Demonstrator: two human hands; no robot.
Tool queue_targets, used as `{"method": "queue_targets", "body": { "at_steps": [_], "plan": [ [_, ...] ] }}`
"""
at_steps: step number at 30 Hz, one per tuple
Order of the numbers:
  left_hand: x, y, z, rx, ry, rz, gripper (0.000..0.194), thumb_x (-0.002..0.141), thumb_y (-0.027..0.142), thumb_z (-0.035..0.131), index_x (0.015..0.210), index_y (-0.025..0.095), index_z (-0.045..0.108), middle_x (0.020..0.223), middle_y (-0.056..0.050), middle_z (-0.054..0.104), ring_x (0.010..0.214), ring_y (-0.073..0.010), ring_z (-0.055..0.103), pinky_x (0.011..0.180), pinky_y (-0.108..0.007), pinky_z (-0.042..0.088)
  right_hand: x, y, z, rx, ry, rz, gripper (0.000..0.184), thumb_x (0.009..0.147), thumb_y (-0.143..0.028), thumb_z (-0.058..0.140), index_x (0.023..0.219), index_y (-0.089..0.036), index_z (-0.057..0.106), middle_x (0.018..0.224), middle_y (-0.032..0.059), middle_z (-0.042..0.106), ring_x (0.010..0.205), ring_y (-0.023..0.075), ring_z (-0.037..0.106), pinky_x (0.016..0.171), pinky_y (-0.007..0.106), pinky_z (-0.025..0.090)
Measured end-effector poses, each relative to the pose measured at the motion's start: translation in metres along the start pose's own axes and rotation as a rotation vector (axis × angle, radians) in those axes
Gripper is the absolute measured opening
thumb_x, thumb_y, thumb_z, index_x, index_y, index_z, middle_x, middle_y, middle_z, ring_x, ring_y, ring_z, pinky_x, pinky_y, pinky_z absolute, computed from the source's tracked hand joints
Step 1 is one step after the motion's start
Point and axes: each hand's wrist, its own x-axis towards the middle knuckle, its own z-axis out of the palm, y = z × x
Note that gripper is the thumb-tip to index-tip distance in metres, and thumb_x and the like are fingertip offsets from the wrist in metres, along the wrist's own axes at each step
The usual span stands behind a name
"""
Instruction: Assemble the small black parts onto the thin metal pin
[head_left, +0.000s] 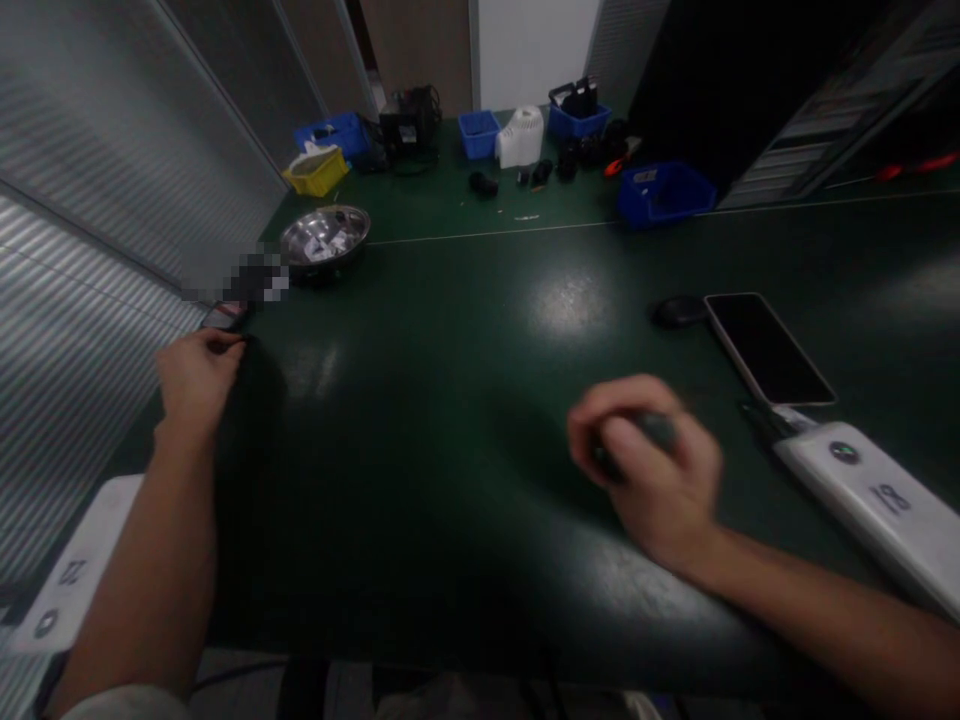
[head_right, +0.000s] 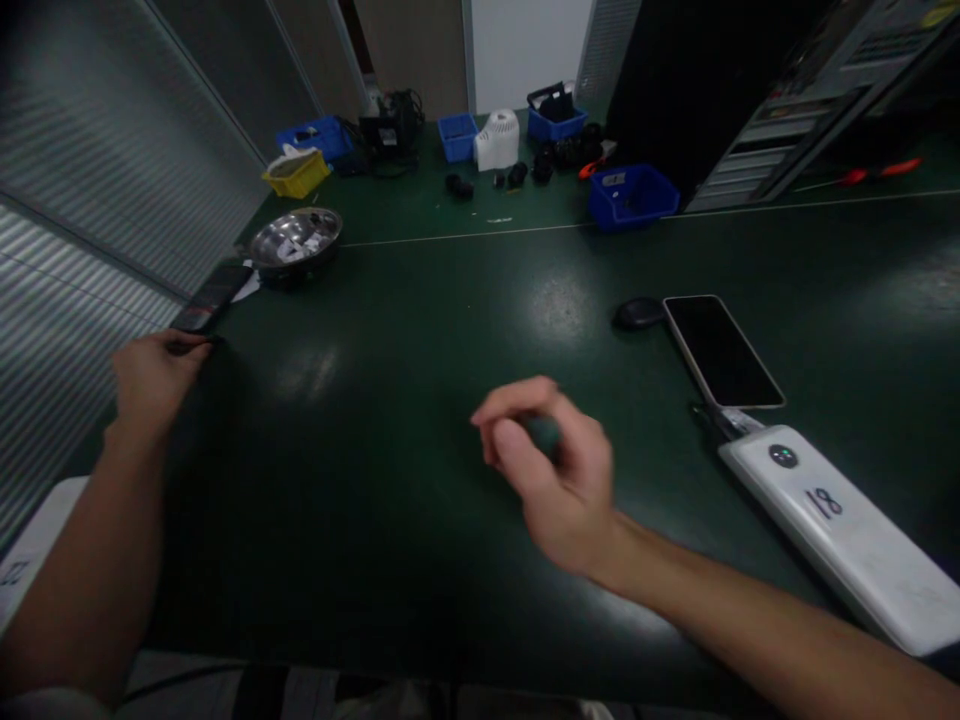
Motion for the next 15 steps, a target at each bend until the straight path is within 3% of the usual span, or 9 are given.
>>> {"method": "queue_targets", "body": {
  "at_steps": [3, 8, 11, 15],
  "plan": [
    [-0.002, -0.002, 0.002, -0.066, 0.041, -0.046, 0.028, 0.085, 0.029, 0.074, 0.108, 0.013, 0.077, 0.086, 0.0, 0.072, 0.076, -0.0148, 0.06, 0.08, -0.024, 0.042, 0.035, 0.023, 0.022, -0.209, -0.21, 0.08, 0.016, 0.099, -0.033, 0.059, 0.103, -0.021, 0.068, 0.081, -0.0023, 0.066, 0.063, 0.0095, 0.056, 0.059, 0.024, 0.043],
    [-0.003, 0.01, 0.003, -0.184, 0.11, -0.113, 0.019, 0.083, 0.022, 0.077, 0.098, 0.012, 0.077, 0.069, 0.003, 0.066, 0.064, -0.013, 0.055, 0.068, -0.024, 0.041, 0.038, 0.025, 0.026, -0.295, -0.365, 0.105, 0.022, 0.102, -0.036, 0.054, 0.114, -0.022, 0.066, 0.076, -0.0051, 0.062, 0.057, 0.0082, 0.052, 0.054, 0.023, 0.038],
    [-0.012, 0.049, 0.004, -0.304, 0.065, 0.005, 0.024, 0.085, 0.028, 0.076, 0.102, 0.012, 0.076, 0.079, 0.001, 0.071, 0.07, -0.0145, 0.059, 0.068, -0.025, 0.045, 0.034, 0.021, 0.025, -0.315, -0.396, 0.059, 0.025, 0.105, -0.038, 0.048, 0.116, -0.022, 0.064, 0.084, -0.0033, 0.064, 0.065, 0.0092, 0.056, 0.062, 0.025, 0.041],
    [-0.052, 0.137, 0.003, -0.48, -0.13, 0.33, 0.026, 0.084, 0.037, 0.079, 0.102, 0.018, 0.077, 0.106, -0.002, 0.074, 0.092, -0.0157, 0.066, 0.084, -0.028, 0.053, 0.033, 0.024, 0.025, -0.302, -0.397, 0.076, 0.024, 0.105, -0.039, 0.048, 0.114, -0.022, 0.062, 0.081, -0.0033, 0.063, 0.063, 0.0096, 0.056, 0.058, 0.024, 0.04]
  ]
}}
